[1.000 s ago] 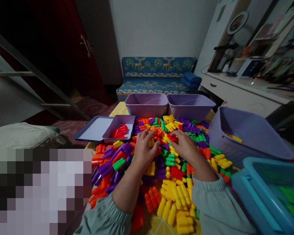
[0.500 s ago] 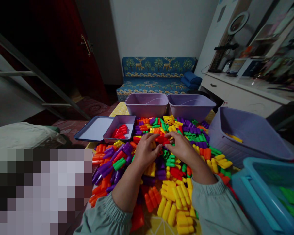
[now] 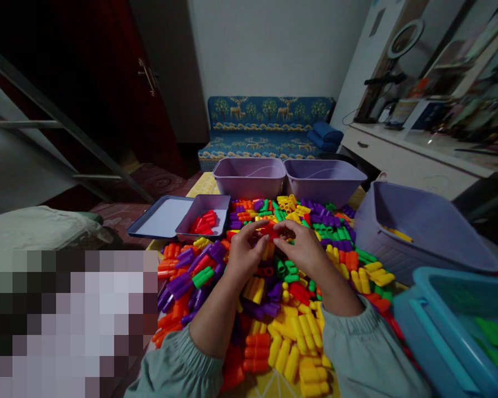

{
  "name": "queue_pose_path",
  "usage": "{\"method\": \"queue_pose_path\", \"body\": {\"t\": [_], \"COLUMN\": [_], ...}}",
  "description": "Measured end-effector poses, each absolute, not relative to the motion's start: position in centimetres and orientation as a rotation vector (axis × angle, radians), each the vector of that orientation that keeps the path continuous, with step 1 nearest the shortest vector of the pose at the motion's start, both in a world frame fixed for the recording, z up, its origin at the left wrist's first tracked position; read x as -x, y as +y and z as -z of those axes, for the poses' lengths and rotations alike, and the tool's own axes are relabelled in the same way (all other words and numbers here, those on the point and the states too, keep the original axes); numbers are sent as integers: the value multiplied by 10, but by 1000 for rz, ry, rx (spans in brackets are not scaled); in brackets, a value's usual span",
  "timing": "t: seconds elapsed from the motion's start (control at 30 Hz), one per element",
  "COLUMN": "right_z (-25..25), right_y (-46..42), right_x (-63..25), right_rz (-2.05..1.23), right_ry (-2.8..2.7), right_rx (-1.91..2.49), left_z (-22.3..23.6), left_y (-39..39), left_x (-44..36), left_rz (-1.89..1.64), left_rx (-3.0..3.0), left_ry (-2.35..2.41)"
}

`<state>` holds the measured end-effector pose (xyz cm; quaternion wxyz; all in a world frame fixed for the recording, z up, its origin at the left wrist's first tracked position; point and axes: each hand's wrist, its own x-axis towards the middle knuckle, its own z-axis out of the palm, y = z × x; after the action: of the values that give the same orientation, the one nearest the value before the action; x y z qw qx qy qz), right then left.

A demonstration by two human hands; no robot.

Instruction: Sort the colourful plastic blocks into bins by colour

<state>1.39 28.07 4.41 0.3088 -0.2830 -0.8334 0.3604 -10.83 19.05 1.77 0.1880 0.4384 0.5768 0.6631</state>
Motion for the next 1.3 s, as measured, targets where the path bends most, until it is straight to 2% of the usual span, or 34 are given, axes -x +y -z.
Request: {"method": "queue_pose_path", "body": {"t": [0.23,0.4,0.6,0.83,0.93,1.17,1.3], "right_z": [-47,-48,-46,-50,-51,-51,-48], "right_y": [278,277,281,283,283,282,282], "right_x": [-13,-12,-12,-13,-13,-13,-13], "right_rz": [-1085,-1268,-1273,-1302,-1289,-1231,-1177], "right_ry": [-2028,-1891,-1804,-1716,-1716,-1784,-1851], "right_rx": [636,592,635,713,732,732,728], "left_z": [-20,-24,-22,-36,-36,-23,-35], "left_y": [192,190,190,188,187,187,179], "left_x": [110,110,111,130,141,138,132], "left_rz": [-1907,-1893,-1967,-2689,-2820,-2680,-2344], "left_rx": [-881,-743,-637,-213,-88,-266,-746], "left_ry": [1255,1205,1125,1036,1012,1241,1890]}}
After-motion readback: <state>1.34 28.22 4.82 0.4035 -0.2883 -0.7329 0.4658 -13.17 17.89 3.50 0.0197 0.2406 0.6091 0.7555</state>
